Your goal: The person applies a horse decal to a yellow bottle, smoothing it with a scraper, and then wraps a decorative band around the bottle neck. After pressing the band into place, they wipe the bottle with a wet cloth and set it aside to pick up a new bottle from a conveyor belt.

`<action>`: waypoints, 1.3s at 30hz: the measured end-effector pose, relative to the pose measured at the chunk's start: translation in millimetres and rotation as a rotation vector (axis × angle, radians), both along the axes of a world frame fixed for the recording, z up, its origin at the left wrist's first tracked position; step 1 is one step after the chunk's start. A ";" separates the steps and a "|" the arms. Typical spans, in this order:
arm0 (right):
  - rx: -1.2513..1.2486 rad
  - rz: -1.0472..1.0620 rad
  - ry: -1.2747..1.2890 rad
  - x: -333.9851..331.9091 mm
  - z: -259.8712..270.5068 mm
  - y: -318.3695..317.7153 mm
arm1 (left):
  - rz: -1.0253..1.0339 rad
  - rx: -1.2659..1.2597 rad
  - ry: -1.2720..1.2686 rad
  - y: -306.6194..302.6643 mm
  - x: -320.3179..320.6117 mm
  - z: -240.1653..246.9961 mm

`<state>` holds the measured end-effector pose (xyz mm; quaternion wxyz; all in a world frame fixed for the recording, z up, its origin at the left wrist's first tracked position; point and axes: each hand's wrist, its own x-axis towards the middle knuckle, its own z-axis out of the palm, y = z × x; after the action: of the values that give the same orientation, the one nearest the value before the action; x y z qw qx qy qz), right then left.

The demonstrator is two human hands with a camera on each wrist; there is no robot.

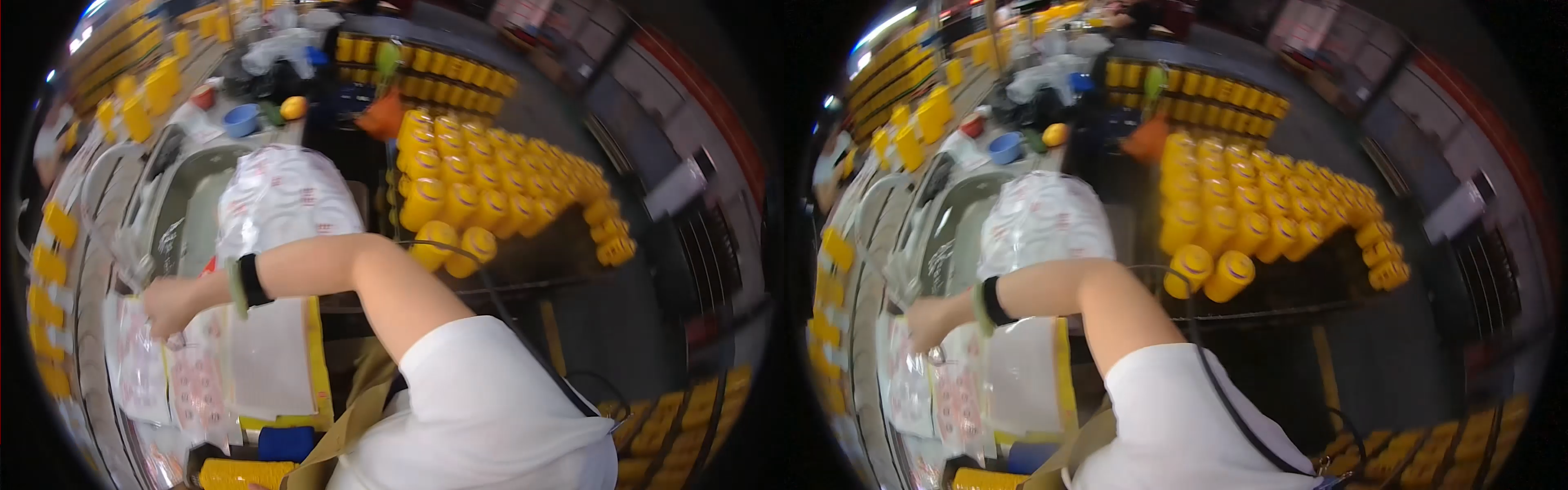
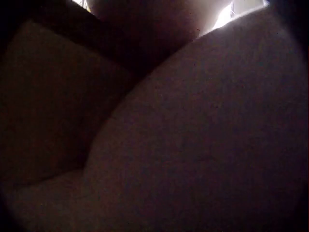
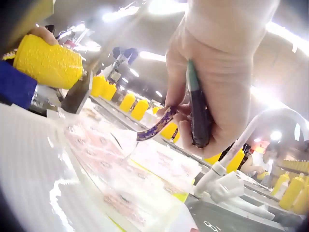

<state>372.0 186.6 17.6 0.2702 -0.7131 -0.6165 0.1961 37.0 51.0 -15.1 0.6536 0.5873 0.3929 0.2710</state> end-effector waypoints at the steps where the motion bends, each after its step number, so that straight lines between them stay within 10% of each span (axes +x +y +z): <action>1: 0.050 -0.032 0.022 -9.5 10.4 -1.7 | -0.042 -0.003 -0.007 -0.7 2.6 1.8; 11: 0.203 0.033 0.383 -40.1 25.3 -31.8 | -0.017 -0.034 -0.038 -4.3 7.5 21.4; 16: 0.282 0.215 0.485 -77.2 46.3 -67.7 | 0.577 0.022 0.084 -6.4 -20.7 28.7; 30: 0.118 0.352 0.559 -137.1 46.0 -64.2 | 0.432 0.005 -0.158 8.4 -36.5 33.9; 39: 0.119 0.248 0.548 -140.0 56.9 -74.4 | 0.536 0.317 0.185 14.9 -31.8 29.5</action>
<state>232.0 112.2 74.4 0.4419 -0.5359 -0.6132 0.3761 5.2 65.9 14.4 0.4212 0.5795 0.5441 0.4367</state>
